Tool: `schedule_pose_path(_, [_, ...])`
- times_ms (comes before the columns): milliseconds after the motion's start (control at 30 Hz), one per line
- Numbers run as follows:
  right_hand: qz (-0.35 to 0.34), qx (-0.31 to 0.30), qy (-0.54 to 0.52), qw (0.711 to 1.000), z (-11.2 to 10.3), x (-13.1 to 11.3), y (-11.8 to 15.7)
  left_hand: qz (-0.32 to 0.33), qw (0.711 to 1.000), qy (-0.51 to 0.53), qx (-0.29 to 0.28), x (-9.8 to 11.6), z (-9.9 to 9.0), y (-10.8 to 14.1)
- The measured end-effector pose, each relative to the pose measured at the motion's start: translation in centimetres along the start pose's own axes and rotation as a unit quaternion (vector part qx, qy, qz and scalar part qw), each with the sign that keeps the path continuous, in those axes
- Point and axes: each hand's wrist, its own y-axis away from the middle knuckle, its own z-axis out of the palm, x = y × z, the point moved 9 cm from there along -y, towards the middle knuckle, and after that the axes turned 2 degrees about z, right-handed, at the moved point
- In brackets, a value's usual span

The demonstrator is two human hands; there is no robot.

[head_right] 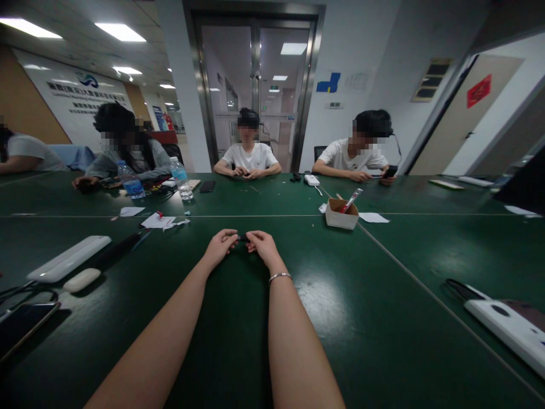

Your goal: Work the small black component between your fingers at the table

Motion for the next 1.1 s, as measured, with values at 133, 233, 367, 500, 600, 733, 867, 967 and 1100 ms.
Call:
schedule_pose_path(133, [-0.004, -0.003, 0.003, 1.000, 0.0, 0.0, 0.0, 0.012, 1.000, 0.002, 0.001, 0.2, -0.1, 0.1])
schedule_pose_path(233, [-0.003, -0.003, 0.006, 1.000, -0.1, 0.0, 0.0, 0.018, 1.000, 0.014, 0.004, 0.5, -0.2, 0.2])
schedule_pose_path(367, [-0.005, -0.007, 0.002, 1.000, 0.0, 0.0, 0.0, 0.016, 0.999, 0.028, 0.006, 0.7, -0.2, 0.3])
schedule_pose_path(500, [-0.004, -0.004, -0.004, 1.000, 0.0, 0.0, 0.0, 0.030, 0.999, 0.038, 0.005, 0.7, -0.2, 0.2])
schedule_pose_path(600, [-0.004, -0.005, -0.012, 1.000, 0.1, 0.0, 0.0, 0.046, 0.998, 0.041, -0.002, 0.7, -0.1, 0.1])
schedule_pose_path(733, [-0.009, -0.009, -0.010, 1.000, 0.2, 0.0, 0.0, 0.066, 0.997, 0.036, -0.006, 1.0, -0.1, 0.1])
schedule_pose_path(867, [-0.006, -0.007, -0.007, 1.000, 0.1, 0.0, 0.0, 0.076, 0.996, 0.035, -0.009, 1.2, -0.1, 0.2])
schedule_pose_path(967, [-0.004, -0.005, -0.007, 1.000, 0.1, 0.1, 0.0, 0.091, 0.995, 0.032, -0.011, 1.5, -0.2, 0.2])
schedule_pose_path(1100, [-0.008, -0.003, 0.000, 1.000, 0.1, -0.1, 0.0, 0.076, 0.997, 0.023, -0.003, 1.2, -0.2, 0.2])
